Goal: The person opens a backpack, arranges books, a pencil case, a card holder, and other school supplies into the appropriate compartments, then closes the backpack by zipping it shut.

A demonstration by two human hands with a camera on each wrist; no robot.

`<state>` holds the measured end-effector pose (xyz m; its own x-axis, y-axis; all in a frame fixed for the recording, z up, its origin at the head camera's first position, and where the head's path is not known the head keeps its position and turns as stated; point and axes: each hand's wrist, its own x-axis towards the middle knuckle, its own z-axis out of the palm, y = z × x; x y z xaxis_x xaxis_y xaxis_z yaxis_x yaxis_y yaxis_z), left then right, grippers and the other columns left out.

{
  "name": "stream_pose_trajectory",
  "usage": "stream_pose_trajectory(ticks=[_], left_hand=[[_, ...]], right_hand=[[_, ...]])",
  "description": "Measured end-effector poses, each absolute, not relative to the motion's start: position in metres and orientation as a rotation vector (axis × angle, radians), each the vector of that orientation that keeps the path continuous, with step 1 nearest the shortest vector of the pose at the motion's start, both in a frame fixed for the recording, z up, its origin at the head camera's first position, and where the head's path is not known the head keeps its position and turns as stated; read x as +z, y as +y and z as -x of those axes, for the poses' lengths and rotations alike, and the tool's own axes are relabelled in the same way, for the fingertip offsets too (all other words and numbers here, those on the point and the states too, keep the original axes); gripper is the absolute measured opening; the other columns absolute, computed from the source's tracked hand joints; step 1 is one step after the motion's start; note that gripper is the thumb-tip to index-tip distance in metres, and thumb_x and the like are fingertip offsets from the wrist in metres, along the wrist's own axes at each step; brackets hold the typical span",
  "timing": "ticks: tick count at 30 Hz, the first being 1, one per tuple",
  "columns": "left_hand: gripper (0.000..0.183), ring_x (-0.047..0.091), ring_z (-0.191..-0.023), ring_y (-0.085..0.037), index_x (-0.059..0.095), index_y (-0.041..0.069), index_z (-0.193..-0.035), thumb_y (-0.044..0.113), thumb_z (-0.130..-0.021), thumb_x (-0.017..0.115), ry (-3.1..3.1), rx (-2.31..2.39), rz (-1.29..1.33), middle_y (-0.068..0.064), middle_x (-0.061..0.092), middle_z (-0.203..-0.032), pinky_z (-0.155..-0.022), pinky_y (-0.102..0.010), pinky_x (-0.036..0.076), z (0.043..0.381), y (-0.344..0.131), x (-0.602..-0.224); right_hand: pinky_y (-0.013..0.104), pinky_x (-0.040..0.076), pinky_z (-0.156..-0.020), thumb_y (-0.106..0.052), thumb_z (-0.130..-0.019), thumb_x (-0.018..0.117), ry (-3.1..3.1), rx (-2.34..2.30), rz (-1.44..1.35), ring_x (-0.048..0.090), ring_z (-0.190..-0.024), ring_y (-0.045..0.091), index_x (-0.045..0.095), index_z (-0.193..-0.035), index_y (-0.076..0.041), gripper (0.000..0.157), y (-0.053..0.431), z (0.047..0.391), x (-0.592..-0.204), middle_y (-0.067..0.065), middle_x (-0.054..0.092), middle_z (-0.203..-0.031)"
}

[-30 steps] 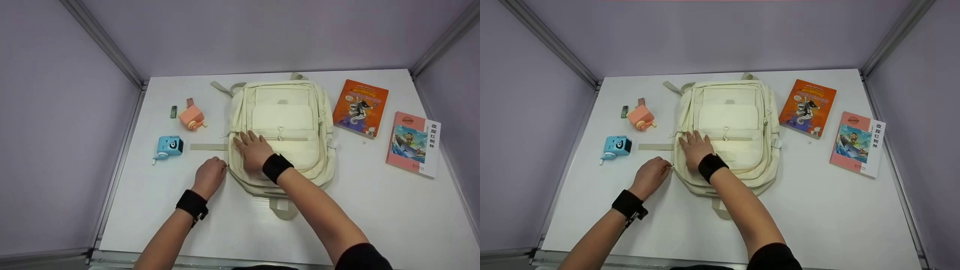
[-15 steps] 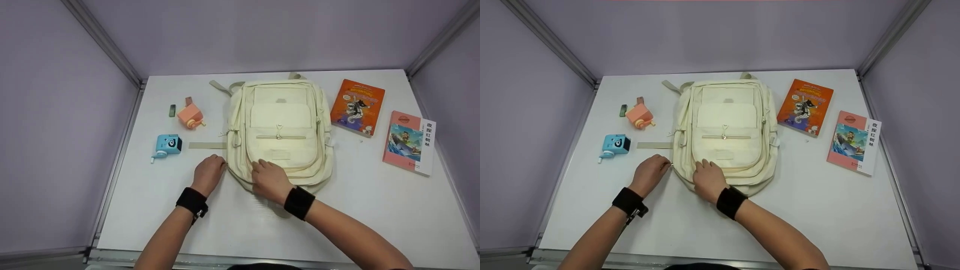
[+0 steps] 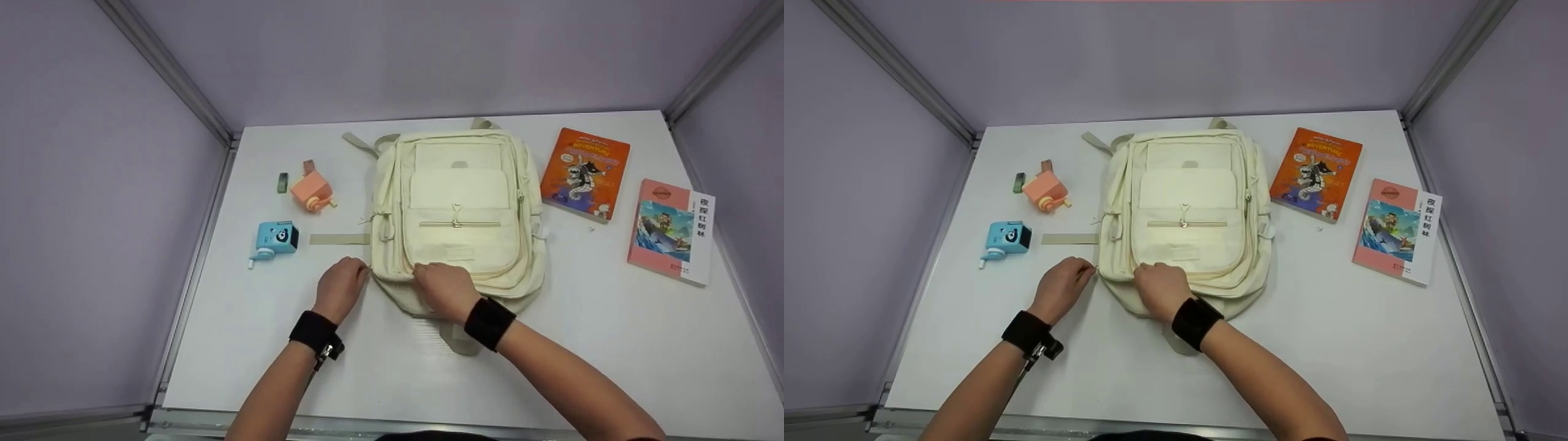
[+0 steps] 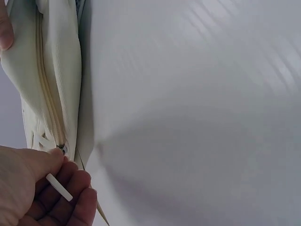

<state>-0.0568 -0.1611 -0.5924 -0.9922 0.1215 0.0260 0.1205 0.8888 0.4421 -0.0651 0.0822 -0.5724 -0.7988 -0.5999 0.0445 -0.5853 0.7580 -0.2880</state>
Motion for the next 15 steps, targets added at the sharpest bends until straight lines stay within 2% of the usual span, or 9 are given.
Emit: stream_pose_trajectory(ticks=[3, 15], left_hand=[[0.013, 0.066, -0.083, -0.021, 0.073, 0.009, -0.096, 0.017, -0.102, 0.065, 3.030, 0.738, -0.156, -0.003, 0.068, -0.089, -0.074, -0.038, 0.054, 0.056, -0.159, -0.592], [0.013, 0.066, -0.083, -0.017, 0.074, 0.010, -0.098, 0.019, -0.102, 0.066, 3.003, 0.807, -0.084, -0.001, 0.068, -0.090, -0.073, -0.036, 0.054, 0.045, -0.152, -0.586]], right_hand=[[0.044, 0.047, -0.048, -0.022, -0.106, 0.058, 2.870, -0.493, 0.926, 0.064, -0.065, 0.028, 0.059, -0.086, -0.012, 0.022, 0.083, 0.068, -0.568, 0.005, 0.059, -0.068], [0.047, 0.048, -0.051, -0.017, -0.106, 0.056, 2.815, -0.636, 0.804, 0.060, -0.057, 0.027, 0.060, -0.086, -0.009, 0.022, 0.083, 0.074, -0.559, 0.006, 0.057, -0.062]])
